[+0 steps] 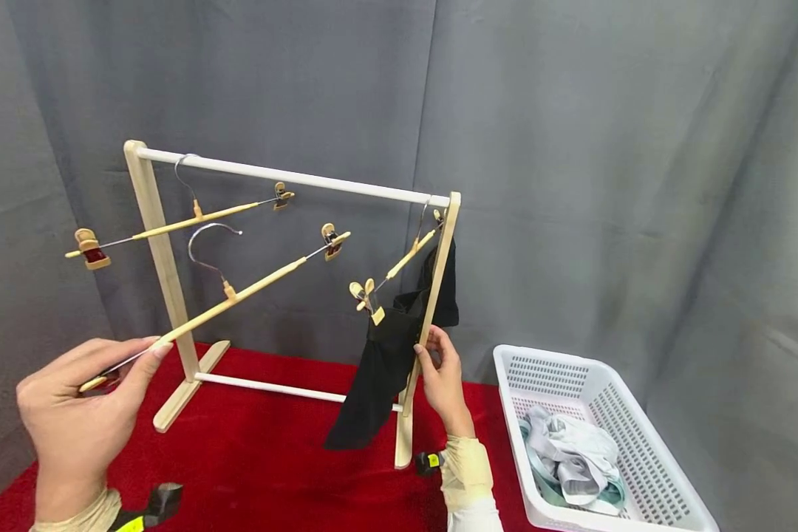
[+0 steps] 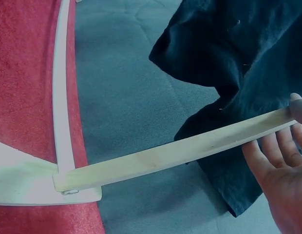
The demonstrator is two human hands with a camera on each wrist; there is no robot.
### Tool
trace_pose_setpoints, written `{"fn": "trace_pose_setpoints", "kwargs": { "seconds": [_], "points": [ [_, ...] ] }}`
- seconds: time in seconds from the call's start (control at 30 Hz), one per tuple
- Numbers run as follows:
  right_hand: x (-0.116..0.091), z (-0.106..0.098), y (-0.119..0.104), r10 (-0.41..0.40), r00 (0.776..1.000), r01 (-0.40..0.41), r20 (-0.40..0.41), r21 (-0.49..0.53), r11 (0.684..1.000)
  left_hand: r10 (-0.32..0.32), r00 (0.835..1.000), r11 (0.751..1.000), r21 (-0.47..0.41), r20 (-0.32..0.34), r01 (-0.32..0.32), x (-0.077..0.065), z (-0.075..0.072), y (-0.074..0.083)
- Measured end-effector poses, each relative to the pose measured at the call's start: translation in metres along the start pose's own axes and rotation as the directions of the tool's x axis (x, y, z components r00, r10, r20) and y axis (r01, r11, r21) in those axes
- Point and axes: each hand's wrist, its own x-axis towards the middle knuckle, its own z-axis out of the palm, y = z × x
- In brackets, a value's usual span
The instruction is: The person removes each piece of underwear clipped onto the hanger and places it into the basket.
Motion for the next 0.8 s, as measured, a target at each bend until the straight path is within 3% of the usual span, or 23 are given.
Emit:
{"fn": "trace_pose_setpoints", "kwargs": {
  "seconds": [0.1,0.37,0.53,0.67,0.8],
  "points": [
    [0.0,-0.003,0.001,0.013,1.0,-0.013,0.003,0.005,1.0,0.003,1.0,1.0,0.01,0.017,-0.003,0.004,0.01,-0.001],
    [-0.004,-0.005,0.006,0.025,1.0,-0.025,-0.01,0.029,0.999,-0.064,0.997,0.997,0.052,0.052,0.061,0.022,0.039,-0.016],
    [0.0,-0.004,0.005,-0.006,1.0,0.006,-0.002,0.057,0.998,-0.054,0.998,0.997,0.05,0.026,0.053,0.036,0.061,-0.025],
    [0.002,-0.003,0.004,-0.006,1.0,0.006,0.007,0.044,0.999,-0.093,0.996,0.995,0.043,-0.009,0.093,0.045,0.076,-0.032],
    [0.002,-0.004,0.003,0.001,1.0,-0.001,-0.005,0.028,1.0,-0.133,0.991,0.989,0.058,-0.003,0.133,0.053,0.088,-0.037]
  ]
}}
